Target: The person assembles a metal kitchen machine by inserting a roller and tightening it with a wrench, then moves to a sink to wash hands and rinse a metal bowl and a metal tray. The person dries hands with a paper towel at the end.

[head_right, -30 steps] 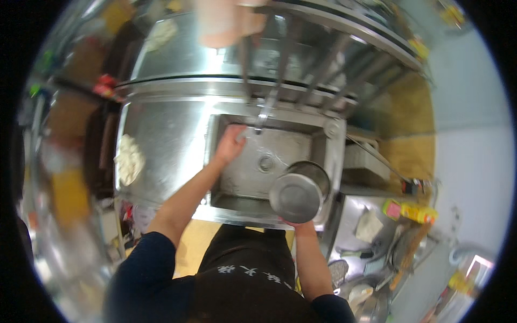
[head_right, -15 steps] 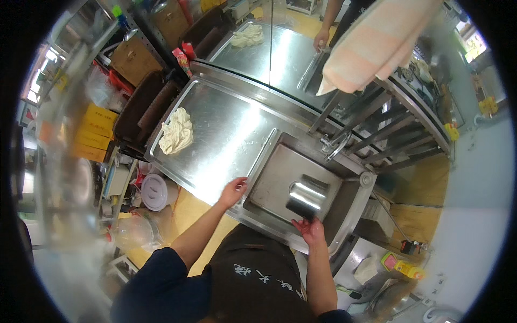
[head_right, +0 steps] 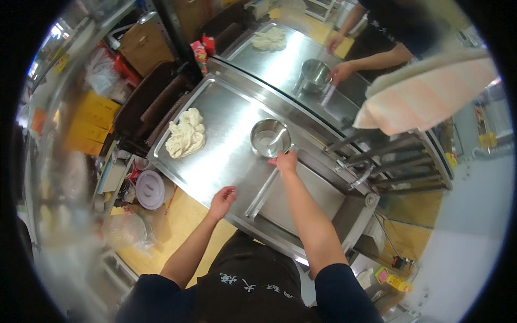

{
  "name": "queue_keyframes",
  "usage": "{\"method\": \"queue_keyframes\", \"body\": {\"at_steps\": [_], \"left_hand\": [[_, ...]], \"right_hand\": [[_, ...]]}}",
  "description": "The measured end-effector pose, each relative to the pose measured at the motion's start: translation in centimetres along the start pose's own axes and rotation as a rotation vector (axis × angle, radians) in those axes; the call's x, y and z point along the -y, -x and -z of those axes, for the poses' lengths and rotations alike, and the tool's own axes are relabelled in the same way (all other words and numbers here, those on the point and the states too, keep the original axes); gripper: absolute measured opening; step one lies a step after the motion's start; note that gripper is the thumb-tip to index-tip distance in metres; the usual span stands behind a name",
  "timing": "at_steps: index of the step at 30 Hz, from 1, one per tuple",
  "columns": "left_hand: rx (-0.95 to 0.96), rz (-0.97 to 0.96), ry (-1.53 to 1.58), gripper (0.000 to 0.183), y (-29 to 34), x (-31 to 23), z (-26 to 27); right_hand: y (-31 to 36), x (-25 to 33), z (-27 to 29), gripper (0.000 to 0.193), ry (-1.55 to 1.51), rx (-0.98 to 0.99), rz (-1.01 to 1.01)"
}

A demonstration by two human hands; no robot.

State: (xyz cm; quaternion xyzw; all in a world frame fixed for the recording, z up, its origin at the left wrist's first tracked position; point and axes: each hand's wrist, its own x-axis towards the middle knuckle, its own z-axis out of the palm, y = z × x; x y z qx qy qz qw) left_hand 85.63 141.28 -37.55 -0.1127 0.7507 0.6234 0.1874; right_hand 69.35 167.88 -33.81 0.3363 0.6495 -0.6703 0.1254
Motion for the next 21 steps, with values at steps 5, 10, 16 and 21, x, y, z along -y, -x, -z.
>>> {"method": "queue_keyframes", "body": {"at_steps": [5, 10, 16, 21], "left_hand": [[0.018, 0.005, 0.032, 0.035, 0.8, 0.2, 0.6], [0.022, 0.015, -0.136, 0.034, -0.9, 0.4, 0.7], [0.483, -0.165, -0.227, 0.019, -1.7, -11.0, -7.6], [1.010, -0.614, 0.047, 0.015, 6.7, -29.9, -10.4]], "right_hand": [[-3.3, 1.0, -1.2, 0.026, 0.124, 0.063, -0.128], [3.1, -2.5, 5.6, 0.041, -0.031, 0.176, 0.008], [19.1, 0.0, 16.7, 0.038, -0.050, 0.237, -0.157], [35.4, 11.1, 24.2, 0.026, 0.002, 0.131, 0.420]]}}
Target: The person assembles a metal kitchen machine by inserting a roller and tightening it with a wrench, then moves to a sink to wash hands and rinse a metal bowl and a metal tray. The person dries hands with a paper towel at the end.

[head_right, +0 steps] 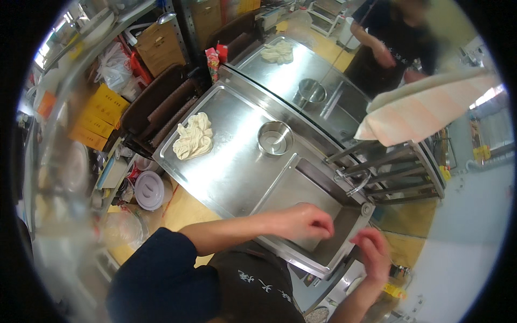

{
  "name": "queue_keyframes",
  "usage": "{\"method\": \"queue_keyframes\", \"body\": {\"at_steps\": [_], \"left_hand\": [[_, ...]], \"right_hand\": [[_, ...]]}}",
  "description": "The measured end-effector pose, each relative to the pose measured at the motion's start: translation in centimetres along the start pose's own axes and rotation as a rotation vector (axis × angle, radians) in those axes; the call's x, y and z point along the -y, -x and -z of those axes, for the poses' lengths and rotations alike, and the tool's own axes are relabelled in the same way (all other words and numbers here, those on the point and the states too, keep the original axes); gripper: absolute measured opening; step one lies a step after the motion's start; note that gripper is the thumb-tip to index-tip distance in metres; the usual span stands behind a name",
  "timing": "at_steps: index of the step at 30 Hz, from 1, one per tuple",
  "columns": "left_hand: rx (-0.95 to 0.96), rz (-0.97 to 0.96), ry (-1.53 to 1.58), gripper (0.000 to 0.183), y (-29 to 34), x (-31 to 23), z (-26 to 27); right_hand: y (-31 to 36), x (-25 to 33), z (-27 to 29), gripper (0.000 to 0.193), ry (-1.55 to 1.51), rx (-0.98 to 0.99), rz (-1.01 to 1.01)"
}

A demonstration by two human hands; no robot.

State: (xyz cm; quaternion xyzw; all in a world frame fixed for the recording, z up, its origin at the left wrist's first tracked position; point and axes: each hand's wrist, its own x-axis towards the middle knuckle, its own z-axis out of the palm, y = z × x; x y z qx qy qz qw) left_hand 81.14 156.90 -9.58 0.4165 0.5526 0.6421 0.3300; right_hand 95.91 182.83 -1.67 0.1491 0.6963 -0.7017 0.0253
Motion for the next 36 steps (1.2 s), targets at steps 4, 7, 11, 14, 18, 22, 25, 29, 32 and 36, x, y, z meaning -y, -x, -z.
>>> {"method": "queue_keyframes", "body": {"at_steps": [4, 7, 11, 14, 18, 22, 25, 29, 32, 36], "left_hand": [[0.468, -0.446, 0.327, 0.019, -1.4, -8.1, -1.4], [0.861, -0.155, 0.675, 0.021, -3.9, -2.8, -1.7], [0.079, 0.410, 0.366, 0.041, -1.7, 11.2, -6.7], [0.185, 0.227, -0.922, 0.062, 7.9, 17.1, -9.6], [-0.115, 0.814, 0.194, 0.088, 16.4, 16.6, -11.3], [-0.508, 0.605, 0.875, 0.088, 23.6, 13.0, -13.5], [-0.848, 0.679, 0.429, 0.051, 30.9, 12.0, -16.2], [-0.771, 1.047, -0.629, 0.071, 43.0, 12.7, -20.0], [-0.891, 1.455, -0.678, 0.112, 52.3, 13.9, -23.9], [-1.114, 1.479, -0.222, 0.132, 65.5, 15.8, -29.8]], "right_hand": [[6.6, 5.6, 2.4, 0.015, -0.131, 0.199, 0.675], [6.4, -0.7, 5.0, 0.017, -0.292, 0.494, 0.717], [0.3, -21.0, 2.8, 0.036, -1.043, 0.281, 0.091], [1.5, -29.9, 0.1, 0.059, -0.401, 0.010, -0.272], [8.0, -31.7, -3.5, 0.074, -0.512, -0.060, -0.478], [10.2, -29.5, -3.9, 0.072, -1.025, 0.292, -0.387], [10.0, -30.6, -5.8, 0.046, -0.609, 0.156, -0.409], [10.8, -34.4, -8.8, 0.057, 0.193, -0.106, -0.272], [11.9, -36.1, -9.9, 0.091, 0.611, -0.118, -0.182], [13.6, -37.1, -14.1, 0.102, 0.574, 0.125, -0.257]]}}
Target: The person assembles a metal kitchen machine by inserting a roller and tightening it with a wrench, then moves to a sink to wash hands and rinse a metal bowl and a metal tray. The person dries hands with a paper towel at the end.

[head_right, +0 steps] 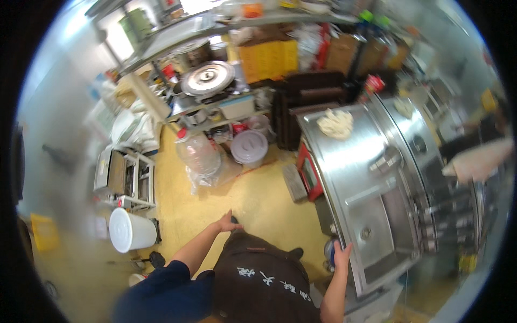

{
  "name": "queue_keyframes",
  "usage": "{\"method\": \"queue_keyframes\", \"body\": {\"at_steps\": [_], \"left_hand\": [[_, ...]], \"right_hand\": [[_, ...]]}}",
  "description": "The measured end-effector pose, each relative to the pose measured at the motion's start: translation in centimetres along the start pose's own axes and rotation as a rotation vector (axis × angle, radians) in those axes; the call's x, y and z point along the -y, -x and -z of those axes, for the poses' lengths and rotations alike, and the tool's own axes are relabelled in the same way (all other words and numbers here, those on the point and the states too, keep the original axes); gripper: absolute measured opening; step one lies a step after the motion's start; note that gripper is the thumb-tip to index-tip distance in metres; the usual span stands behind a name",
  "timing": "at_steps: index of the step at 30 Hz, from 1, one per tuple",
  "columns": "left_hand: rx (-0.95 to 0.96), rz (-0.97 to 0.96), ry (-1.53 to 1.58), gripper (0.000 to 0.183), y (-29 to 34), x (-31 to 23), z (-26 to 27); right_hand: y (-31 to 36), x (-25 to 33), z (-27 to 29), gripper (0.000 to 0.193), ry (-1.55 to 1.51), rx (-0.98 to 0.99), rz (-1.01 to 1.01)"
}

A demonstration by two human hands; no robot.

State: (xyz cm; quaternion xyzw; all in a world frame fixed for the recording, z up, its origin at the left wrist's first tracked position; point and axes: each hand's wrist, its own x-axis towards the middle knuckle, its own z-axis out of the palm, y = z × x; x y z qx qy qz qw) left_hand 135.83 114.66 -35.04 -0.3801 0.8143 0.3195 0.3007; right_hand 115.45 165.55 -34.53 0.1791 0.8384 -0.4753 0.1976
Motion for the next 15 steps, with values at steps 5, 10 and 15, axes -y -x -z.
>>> {"method": "queue_keyframes", "body": {"at_steps": [5, 10, 15], "left_hand": [[-0.056, 0.066, 0.262, 0.071, -1.7, 18.3, 1.0], [-0.114, 0.098, 0.534, 0.064, -1.1, 32.7, 3.1], [-0.331, 0.236, 1.106, 0.042, 1.9, 40.1, 11.1]], "right_hand": [[1.4, 6.2, -14.7, 0.066, 0.388, 0.259, 0.144], [6.4, 16.7, -36.2, 0.055, 0.437, 0.667, 0.295], [15.6, 30.8, -57.3, 0.052, 0.439, 1.041, 0.688]]}}
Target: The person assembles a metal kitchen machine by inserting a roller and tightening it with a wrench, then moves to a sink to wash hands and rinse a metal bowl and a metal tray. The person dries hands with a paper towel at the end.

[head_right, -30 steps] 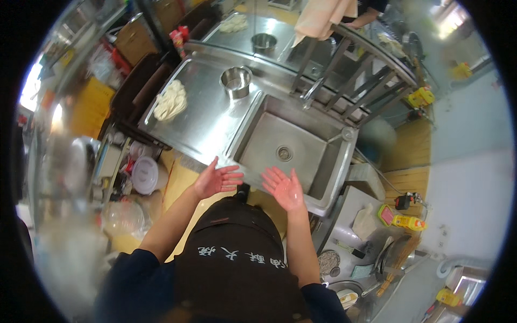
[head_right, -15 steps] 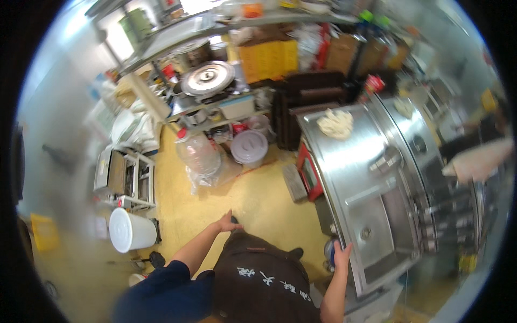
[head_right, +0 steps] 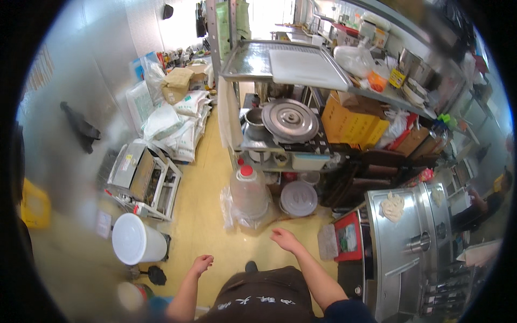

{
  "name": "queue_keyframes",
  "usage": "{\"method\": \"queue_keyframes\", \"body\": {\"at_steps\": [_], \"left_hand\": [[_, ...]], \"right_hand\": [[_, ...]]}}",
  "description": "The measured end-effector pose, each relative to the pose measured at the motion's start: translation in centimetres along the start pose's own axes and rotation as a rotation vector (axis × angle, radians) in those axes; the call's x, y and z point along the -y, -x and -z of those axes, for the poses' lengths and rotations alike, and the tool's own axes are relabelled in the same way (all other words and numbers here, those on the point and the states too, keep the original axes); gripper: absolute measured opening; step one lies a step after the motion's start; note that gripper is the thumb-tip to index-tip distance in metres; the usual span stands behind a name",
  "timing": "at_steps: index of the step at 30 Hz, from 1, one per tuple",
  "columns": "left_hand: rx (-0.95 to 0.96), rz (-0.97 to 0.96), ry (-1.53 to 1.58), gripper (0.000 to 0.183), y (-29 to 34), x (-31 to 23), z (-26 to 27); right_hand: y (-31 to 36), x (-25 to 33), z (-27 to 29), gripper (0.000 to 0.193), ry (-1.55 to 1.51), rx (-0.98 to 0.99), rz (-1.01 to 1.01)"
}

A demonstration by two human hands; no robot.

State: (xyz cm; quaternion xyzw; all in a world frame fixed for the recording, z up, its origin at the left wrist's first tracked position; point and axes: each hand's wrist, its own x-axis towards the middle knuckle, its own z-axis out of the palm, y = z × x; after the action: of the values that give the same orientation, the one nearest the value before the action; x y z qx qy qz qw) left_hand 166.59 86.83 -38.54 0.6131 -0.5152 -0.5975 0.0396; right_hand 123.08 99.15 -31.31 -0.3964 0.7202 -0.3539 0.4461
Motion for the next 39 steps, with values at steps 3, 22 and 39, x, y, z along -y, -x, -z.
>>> {"method": "queue_keyframes", "body": {"at_steps": [3, 22, 39], "left_hand": [[-0.078, -0.008, 0.178, 0.035, -0.1, -3.1, 4.3], [0.089, -0.538, 0.209, 0.048, -11.3, -33.8, 18.6], [1.210, 0.077, 0.909, 0.053, -14.2, -58.7, 15.7]], "right_hand": [[-10.5, 9.2, -2.3, 0.050, -0.009, 0.058, 0.155], [-30.6, 32.3, -4.6, 0.042, 0.198, -0.594, 0.651], [-34.7, 54.1, -8.8, 0.061, -1.385, -0.669, 0.695]]}}
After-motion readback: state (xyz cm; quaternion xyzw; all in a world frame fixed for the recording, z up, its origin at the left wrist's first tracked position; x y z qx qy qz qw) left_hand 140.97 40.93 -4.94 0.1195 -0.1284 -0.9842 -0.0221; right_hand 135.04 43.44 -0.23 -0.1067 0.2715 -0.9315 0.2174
